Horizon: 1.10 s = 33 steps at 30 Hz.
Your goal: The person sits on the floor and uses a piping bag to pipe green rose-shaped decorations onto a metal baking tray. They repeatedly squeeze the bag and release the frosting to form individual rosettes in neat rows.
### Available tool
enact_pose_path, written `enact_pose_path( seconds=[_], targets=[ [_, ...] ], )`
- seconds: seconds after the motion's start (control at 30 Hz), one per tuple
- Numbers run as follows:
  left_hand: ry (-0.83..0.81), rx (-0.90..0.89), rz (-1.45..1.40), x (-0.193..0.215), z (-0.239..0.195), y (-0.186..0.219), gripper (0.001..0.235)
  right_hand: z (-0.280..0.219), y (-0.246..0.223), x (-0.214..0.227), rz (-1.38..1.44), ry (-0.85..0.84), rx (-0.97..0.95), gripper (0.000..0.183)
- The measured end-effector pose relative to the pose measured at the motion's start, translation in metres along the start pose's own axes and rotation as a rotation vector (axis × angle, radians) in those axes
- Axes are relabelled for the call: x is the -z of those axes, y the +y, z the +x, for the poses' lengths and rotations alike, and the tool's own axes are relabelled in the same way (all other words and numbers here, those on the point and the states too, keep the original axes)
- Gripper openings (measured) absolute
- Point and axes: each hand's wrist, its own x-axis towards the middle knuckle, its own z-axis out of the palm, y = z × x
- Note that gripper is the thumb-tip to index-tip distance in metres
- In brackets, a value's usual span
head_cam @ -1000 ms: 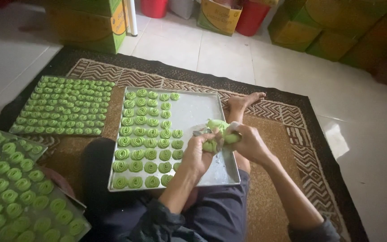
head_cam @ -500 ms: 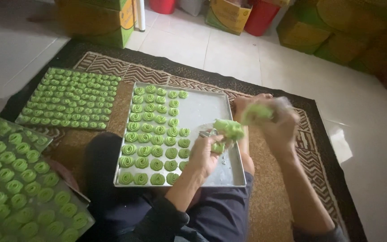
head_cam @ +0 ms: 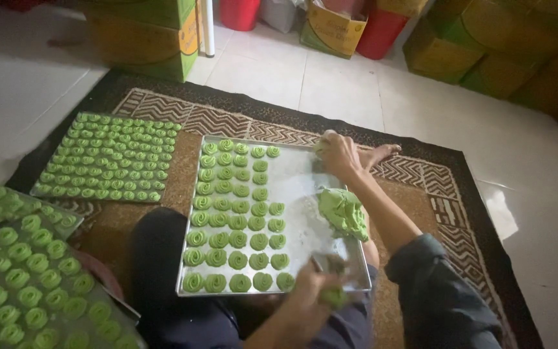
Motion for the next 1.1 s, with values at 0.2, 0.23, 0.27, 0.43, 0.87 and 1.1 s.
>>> enact_pose_path(
  seconds=[0.2,0.23,0.27,0.43,0.87,1.1],
  targets=[
    [0.277,0.478,-0.434,0.006,0.009,-0.068,0.049,0.066,0.021,-0.071,0.25,-0.016,0.208,0.019],
    [0.277,0.484,-0.442,0.01,0.015,-0.097,0.049,0.061,0.018,-0.07,0.245,-0.023,0.204,0.019],
    [0.332,0.319,-0.363,0.013,0.022,-0.125,0.046,0.056,0.015,-0.069,0.251,-0.035,0.305,0.022],
    [0.254,0.245,-0.372,0.008,0.012,-0.103,0.05,0.017,0.005,-0.056,0.163,-0.176,0.479,0.027],
    [0.303,0.175,-0.238,0.003,0.011,-0.102,0.047,-0.068,0.013,-0.01,-0.002,-0.6,0.643,0.019],
    [0.334,0.391,-0.05,0.003,0.003,-0.064,0.056,-0.016,0.01,-0.014,0.112,-0.291,0.606,0.036]
  ],
)
